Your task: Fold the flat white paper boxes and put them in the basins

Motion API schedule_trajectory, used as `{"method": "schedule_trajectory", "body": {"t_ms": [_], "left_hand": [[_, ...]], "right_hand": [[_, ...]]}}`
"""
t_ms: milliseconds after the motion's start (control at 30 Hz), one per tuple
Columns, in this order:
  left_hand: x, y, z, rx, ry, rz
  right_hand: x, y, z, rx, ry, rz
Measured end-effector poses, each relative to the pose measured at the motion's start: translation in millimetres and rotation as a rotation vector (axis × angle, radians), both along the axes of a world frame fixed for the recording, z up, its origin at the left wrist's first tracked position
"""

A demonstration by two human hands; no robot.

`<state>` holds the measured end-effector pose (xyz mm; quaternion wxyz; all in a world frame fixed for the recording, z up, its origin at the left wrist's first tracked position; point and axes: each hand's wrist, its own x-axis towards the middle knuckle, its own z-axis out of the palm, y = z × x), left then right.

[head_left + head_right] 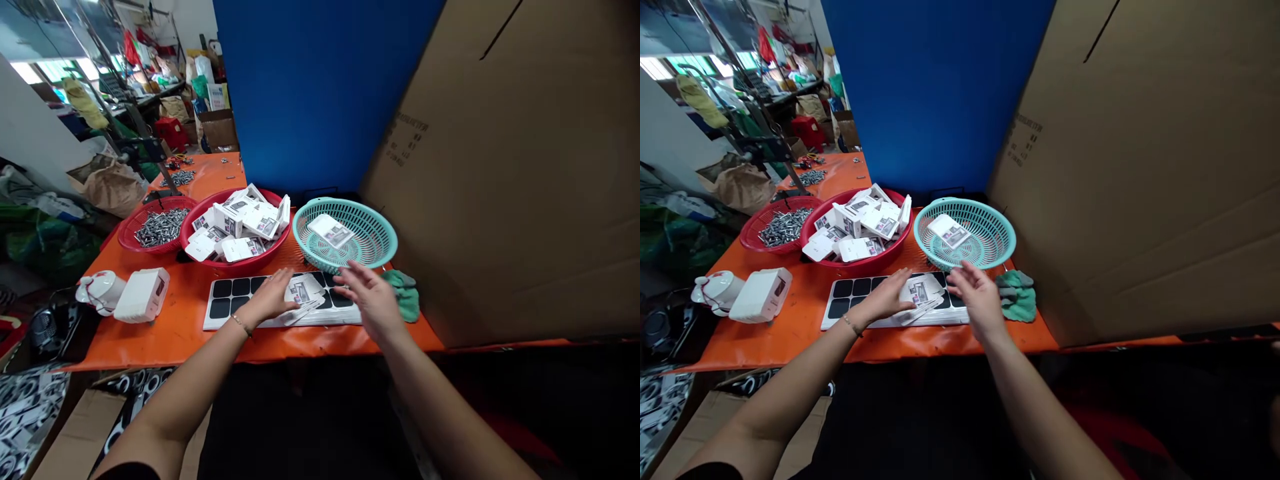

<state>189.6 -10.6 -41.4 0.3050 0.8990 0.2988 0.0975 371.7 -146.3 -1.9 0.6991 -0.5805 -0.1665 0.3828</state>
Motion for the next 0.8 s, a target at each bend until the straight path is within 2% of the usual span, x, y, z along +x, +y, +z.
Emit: {"method": "schedule_trajectory", "body": {"t_ms": [67,167,267,400,600,700,800], "left_hand": [[6.1,1.3,-13.5,0.02,0.045,-0.043],[5.3,-6.0,-24.1,0.061,0.069,-0.075],[1.6,-12.5,-28.7,0.091,0.063,-0.094],[0.2,-13.4,-38.2,0.106,0.025,-0.094],[-4.2,-15.1,-51.8,0.171,-0.062,-0.072],[-8.5,-21.4,-49.6,0.233,-0.093,-0.081],[-12.6,-26.9,-34.2,0.3,-0.107,-0.083]], "right_hand": [[-13.1,4.1,-19.7,-0.055,0.024,0.055],[-29.9,10.7,-45.2,-0.151,0.079,0.156],[-34.0,21.9,-55.7,-0.246,0.13,0.242],[-25.5,36.2,-52.8,-0.321,0.17,0.348],[-24.2,45.1,-44.8,-0.34,0.121,0.476],[-33.2,45.4,-45.8,-0.313,0.076,0.455],[-40.0,38.6,-42.5,-0.248,0.073,0.421]]}}
